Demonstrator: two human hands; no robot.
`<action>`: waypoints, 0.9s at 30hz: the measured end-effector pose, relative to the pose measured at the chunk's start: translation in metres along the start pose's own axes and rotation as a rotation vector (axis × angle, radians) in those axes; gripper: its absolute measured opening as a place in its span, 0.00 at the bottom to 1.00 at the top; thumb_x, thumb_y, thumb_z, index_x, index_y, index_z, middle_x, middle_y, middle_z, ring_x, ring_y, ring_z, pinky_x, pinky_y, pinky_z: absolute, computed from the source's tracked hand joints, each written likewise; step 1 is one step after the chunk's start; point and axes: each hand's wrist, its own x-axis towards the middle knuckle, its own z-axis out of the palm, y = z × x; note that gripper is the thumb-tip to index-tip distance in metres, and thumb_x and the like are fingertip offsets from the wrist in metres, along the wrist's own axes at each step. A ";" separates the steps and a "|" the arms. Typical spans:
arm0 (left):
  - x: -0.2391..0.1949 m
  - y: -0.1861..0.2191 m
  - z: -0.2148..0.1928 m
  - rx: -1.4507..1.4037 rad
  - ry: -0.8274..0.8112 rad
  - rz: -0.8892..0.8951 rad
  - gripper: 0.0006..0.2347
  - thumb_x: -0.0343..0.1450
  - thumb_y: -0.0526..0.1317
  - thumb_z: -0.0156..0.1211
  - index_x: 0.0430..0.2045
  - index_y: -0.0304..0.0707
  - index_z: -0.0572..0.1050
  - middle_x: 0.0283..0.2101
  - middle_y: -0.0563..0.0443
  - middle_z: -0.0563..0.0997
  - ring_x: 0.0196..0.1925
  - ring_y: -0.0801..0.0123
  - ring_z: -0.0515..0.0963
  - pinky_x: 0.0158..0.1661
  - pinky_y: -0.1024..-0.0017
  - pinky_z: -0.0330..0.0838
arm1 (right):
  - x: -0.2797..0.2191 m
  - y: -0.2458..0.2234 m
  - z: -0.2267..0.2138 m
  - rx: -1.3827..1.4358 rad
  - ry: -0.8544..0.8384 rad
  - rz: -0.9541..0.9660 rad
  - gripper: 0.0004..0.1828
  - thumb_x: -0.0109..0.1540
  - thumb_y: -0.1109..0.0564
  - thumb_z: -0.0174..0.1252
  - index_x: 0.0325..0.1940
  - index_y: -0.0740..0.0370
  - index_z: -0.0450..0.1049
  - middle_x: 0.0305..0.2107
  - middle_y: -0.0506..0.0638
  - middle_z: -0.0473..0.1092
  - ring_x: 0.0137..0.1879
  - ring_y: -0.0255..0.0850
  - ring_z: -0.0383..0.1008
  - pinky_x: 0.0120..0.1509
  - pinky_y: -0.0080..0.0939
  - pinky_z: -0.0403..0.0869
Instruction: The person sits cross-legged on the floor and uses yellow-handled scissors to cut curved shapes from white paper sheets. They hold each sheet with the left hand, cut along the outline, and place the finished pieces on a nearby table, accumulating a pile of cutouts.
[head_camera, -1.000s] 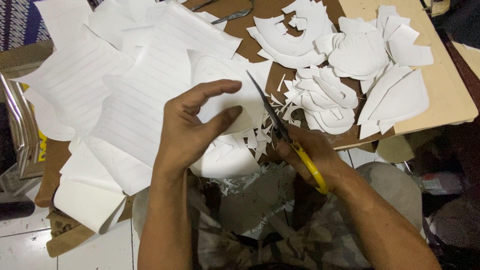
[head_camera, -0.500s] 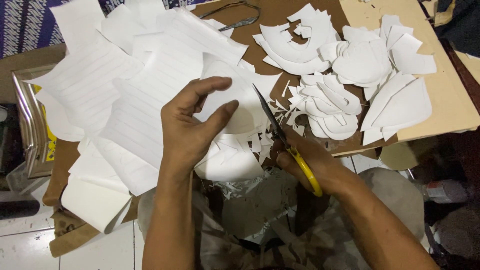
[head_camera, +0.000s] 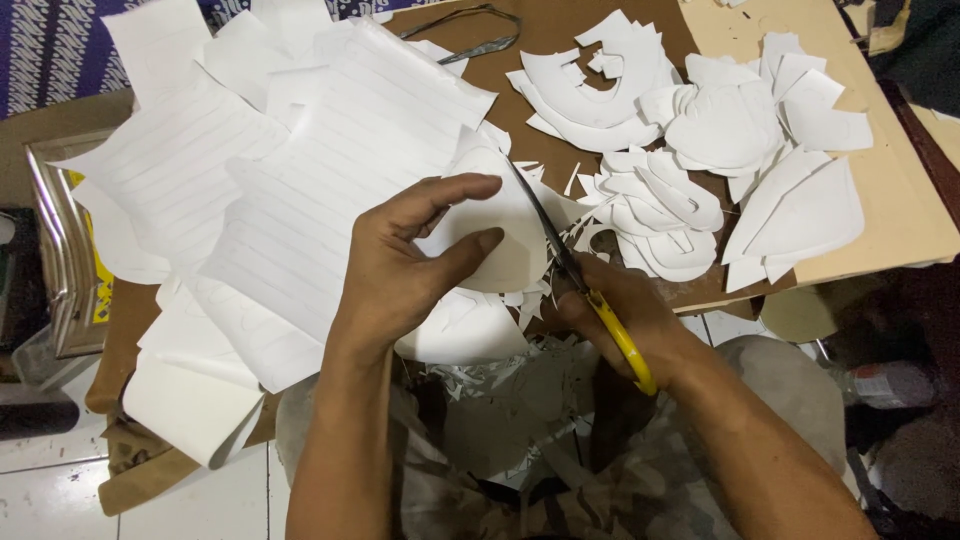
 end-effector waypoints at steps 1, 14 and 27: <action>0.000 0.002 0.000 -0.009 0.005 -0.022 0.15 0.68 0.30 0.70 0.47 0.45 0.80 0.52 0.56 0.84 0.58 0.74 0.80 0.60 0.76 0.71 | -0.005 -0.013 -0.005 0.059 -0.016 0.095 0.40 0.53 0.24 0.37 0.57 0.45 0.74 0.45 0.49 0.83 0.53 0.47 0.83 0.53 0.51 0.75; 0.000 0.007 -0.005 0.007 -0.123 -0.071 0.15 0.68 0.29 0.66 0.48 0.44 0.80 0.52 0.56 0.84 0.57 0.73 0.80 0.59 0.74 0.70 | -0.001 -0.002 -0.002 -0.021 -0.048 0.028 0.26 0.60 0.30 0.43 0.45 0.49 0.67 0.34 0.47 0.77 0.39 0.43 0.75 0.41 0.48 0.69; 0.006 -0.007 0.018 0.153 -0.446 -0.142 0.10 0.64 0.33 0.62 0.37 0.46 0.81 0.39 0.53 0.84 0.45 0.66 0.81 0.49 0.67 0.73 | 0.009 -0.003 0.004 0.507 0.279 -0.011 0.14 0.62 0.47 0.58 0.30 0.57 0.67 0.15 0.49 0.69 0.23 0.40 0.70 0.29 0.38 0.69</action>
